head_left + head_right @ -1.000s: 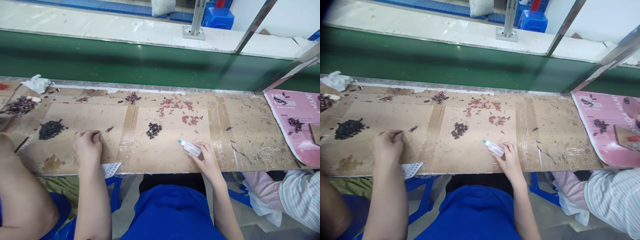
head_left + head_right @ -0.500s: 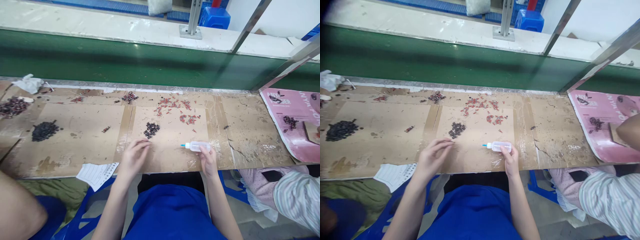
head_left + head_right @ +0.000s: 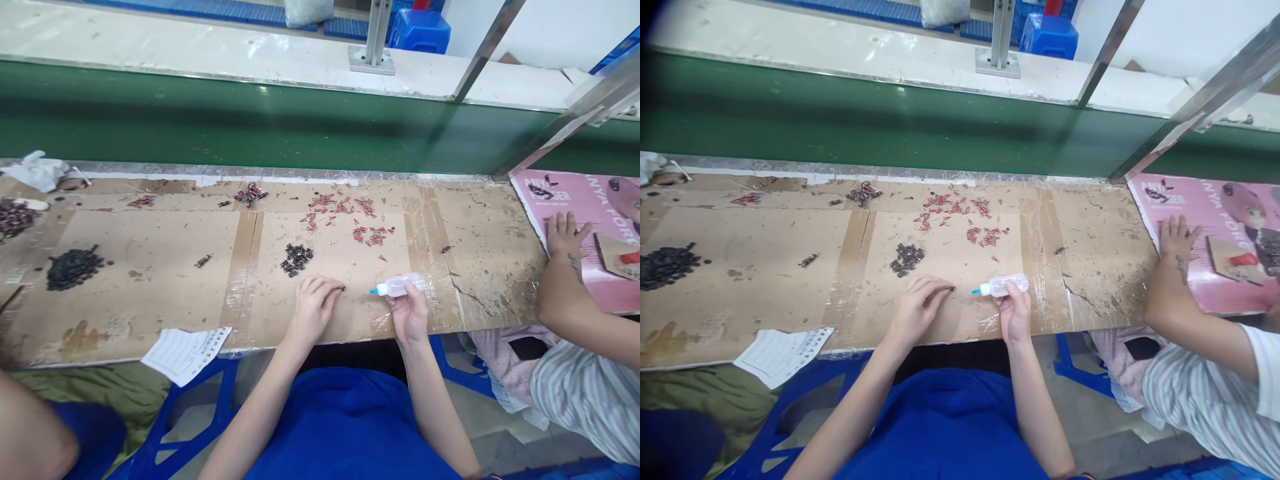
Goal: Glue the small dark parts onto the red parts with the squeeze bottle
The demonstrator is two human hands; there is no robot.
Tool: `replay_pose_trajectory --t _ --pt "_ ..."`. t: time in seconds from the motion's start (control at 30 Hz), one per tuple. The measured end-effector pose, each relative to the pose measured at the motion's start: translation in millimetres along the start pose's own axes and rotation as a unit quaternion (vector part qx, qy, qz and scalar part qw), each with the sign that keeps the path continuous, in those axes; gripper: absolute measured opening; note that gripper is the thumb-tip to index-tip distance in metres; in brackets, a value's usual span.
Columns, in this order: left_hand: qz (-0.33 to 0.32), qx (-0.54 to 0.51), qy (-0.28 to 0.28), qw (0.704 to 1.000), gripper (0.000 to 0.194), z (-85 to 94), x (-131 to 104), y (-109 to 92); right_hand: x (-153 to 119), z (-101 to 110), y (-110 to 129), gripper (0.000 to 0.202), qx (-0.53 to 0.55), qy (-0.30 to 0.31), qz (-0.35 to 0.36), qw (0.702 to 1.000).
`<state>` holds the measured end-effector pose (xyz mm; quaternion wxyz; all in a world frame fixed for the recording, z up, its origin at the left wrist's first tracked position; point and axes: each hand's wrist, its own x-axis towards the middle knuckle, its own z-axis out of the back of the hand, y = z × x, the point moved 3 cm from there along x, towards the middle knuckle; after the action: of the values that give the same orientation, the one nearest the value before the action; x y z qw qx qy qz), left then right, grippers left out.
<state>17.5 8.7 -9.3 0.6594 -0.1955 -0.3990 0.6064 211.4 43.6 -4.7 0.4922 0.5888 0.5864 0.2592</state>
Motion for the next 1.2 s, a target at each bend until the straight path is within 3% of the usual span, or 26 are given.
replay_pose_trajectory --t 0.1,0.4,0.9,1.2 --pt "0.021 0.018 0.003 1.0 0.014 -6.4 -2 2 -2 0 -1 0.026 -0.068 -0.002 0.044 0.997" --pt "0.013 0.012 0.016 1.0 0.017 -2.6 0 6 -3 -16 -4 0.026 -0.213 0.005 0.13 0.968" --pt "0.051 -0.003 0.014 0.999 0.012 -2.5 1 5 0 -19 -12 0.025 -0.273 0.03 0.123 0.954" --pt "0.057 -0.015 0.011 0.998 0.012 -3.7 1 8 -2 -17 -8 0.025 -0.253 0.01 0.111 0.961"
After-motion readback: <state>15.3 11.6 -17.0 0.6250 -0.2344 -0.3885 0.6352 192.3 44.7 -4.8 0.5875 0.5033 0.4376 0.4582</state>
